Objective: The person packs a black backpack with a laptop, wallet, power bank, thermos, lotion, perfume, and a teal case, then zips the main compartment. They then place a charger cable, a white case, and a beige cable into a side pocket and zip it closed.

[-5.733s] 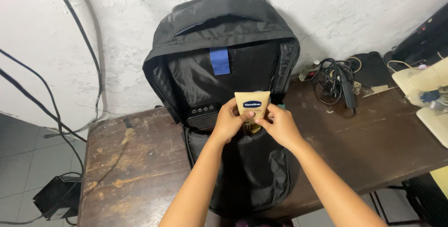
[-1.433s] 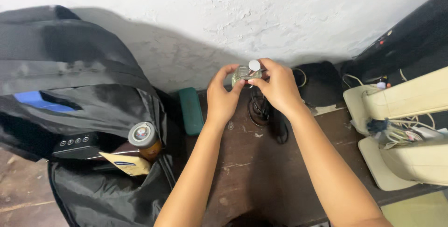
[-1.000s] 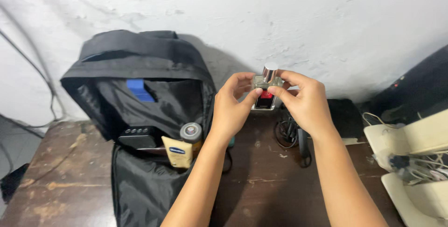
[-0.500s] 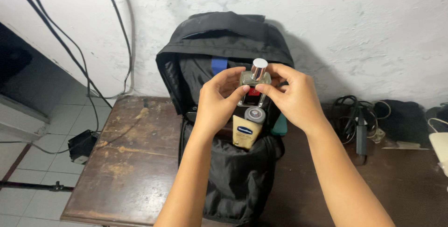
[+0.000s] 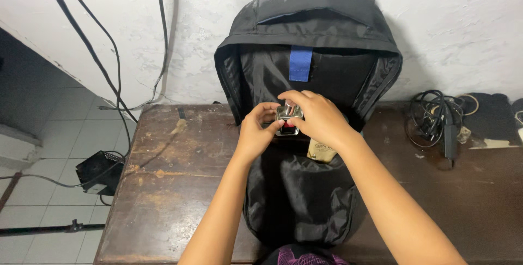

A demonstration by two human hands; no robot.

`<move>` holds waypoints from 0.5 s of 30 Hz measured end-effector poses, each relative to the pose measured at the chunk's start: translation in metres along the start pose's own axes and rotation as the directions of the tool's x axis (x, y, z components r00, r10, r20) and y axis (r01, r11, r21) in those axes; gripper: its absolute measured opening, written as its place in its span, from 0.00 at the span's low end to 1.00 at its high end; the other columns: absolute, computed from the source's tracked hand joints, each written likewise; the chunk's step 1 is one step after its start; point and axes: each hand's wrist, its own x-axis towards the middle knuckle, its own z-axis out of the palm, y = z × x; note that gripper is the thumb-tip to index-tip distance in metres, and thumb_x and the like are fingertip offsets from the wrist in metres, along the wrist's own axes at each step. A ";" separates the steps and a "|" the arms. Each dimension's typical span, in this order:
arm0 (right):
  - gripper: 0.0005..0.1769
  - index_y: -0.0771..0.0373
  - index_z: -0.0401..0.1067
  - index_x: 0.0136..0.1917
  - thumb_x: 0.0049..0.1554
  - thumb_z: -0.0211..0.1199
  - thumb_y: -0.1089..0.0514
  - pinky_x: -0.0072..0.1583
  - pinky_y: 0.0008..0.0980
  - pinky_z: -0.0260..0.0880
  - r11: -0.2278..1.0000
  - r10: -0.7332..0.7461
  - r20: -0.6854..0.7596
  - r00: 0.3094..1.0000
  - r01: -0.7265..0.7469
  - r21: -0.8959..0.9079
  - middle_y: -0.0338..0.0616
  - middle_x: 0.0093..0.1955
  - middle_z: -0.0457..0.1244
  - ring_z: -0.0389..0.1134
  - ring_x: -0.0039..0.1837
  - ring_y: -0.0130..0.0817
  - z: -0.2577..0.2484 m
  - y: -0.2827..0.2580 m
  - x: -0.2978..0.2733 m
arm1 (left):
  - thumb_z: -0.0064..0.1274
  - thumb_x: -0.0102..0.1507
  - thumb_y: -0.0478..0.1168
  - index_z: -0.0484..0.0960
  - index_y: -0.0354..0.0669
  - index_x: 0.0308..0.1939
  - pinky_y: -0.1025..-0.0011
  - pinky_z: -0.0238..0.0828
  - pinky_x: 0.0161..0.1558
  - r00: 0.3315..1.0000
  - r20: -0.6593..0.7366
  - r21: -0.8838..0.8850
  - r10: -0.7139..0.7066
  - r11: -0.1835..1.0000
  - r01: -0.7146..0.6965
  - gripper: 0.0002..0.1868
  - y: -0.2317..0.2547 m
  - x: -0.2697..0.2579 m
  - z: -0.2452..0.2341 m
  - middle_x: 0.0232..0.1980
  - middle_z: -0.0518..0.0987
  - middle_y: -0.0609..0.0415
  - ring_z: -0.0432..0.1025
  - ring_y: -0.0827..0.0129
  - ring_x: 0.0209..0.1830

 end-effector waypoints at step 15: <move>0.20 0.57 0.71 0.51 0.46 0.74 0.58 0.53 0.46 0.69 0.984 0.058 0.060 0.996 -0.048 -0.169 0.45 0.44 0.70 0.71 0.51 0.49 0.082 0.007 0.000 | 0.61 0.61 0.48 0.85 0.37 0.40 0.53 0.64 0.64 0.959 0.284 0.766 0.005 0.600 -0.229 0.16 -0.024 -0.046 -0.046 0.42 0.83 0.43 0.75 0.49 0.50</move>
